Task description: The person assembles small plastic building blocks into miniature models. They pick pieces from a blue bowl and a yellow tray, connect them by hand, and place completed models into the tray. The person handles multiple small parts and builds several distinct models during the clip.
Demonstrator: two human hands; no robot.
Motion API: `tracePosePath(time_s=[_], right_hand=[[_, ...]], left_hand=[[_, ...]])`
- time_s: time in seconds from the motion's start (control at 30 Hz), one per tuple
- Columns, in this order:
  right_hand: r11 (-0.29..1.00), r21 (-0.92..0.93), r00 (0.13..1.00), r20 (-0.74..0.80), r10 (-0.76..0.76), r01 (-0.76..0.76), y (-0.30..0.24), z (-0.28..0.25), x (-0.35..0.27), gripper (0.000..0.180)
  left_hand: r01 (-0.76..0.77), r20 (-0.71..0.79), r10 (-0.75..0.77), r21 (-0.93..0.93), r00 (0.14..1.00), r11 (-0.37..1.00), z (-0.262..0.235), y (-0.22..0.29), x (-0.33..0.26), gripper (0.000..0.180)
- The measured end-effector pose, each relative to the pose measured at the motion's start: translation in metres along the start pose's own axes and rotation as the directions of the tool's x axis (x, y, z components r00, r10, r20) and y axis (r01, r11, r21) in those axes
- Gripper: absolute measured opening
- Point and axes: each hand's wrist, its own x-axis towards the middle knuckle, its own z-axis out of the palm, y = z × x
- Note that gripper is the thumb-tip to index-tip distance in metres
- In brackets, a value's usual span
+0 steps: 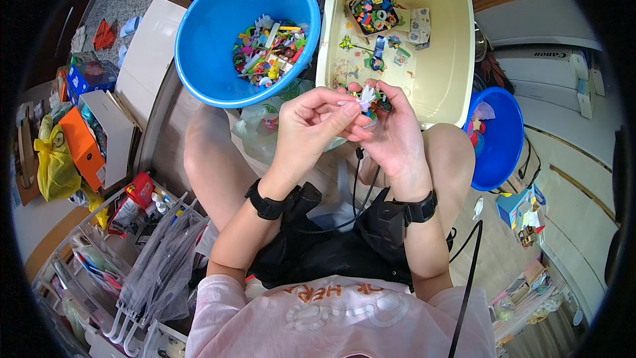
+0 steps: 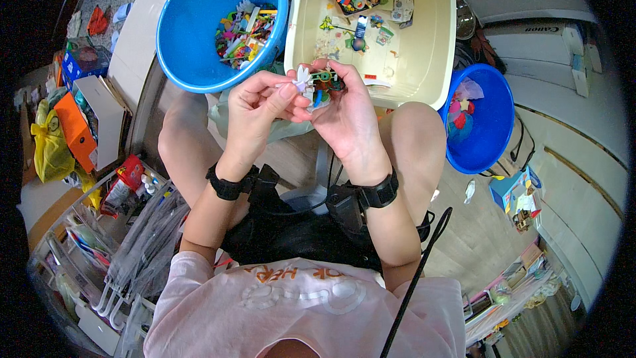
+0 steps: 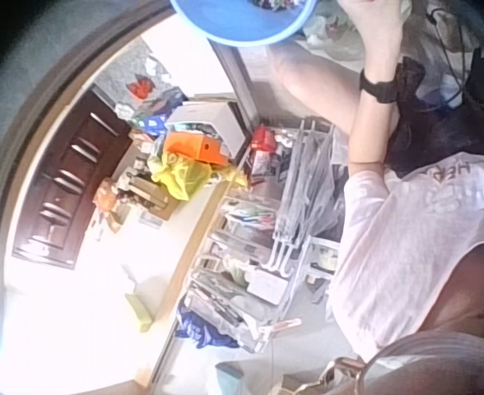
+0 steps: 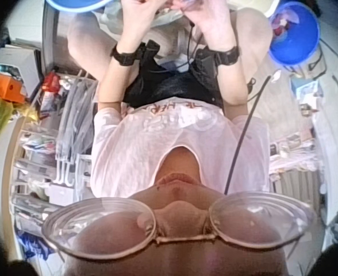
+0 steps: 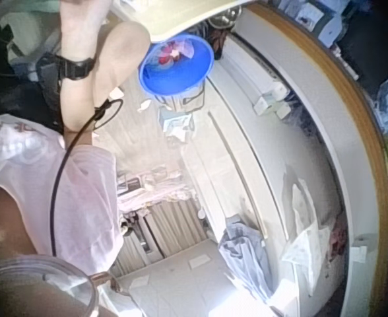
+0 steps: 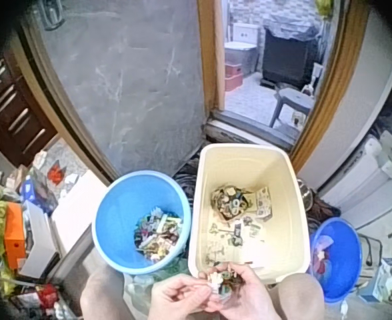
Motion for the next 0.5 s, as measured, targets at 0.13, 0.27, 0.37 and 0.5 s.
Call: tracePosePath(time_s=[0.13, 0.27, 0.37, 0.5], right_hand=[[1.0, -0.014, 1.0, -0.013, -0.01, 0.01, 0.0013, -0.0001, 0.0015, 0.022], [1.0, -0.027, 1.0, -0.02, -0.013, 0.012, 0.0009, -0.0011, 0.0019, 0.022], [1.0, -0.024, 1.0, -0.011, -0.014, 0.014, -0.0001, -0.0015, 0.0028, 0.021], [0.999, -0.027, 0.999, -0.013, -0.036, 0.036, -0.0008, -0.0025, 0.0031, 0.021]], left_hand=[[0.075, -0.035, -0.074, 0.03, 0.997, 0.997, -0.0011, 0.003, 0.0004, 0.015], [0.11, -0.068, -0.104, 0.095, 0.992, 0.989, -0.0003, 0.0039, 0.0008, 0.022], [0.126, -0.059, -0.121, 0.078, 0.991, 0.989, -0.0009, 0.0049, 0.0016, 0.024], [0.134, -0.049, -0.13, 0.074, 0.99, 0.988, -0.002, 0.0065, 0.002, 0.025]])
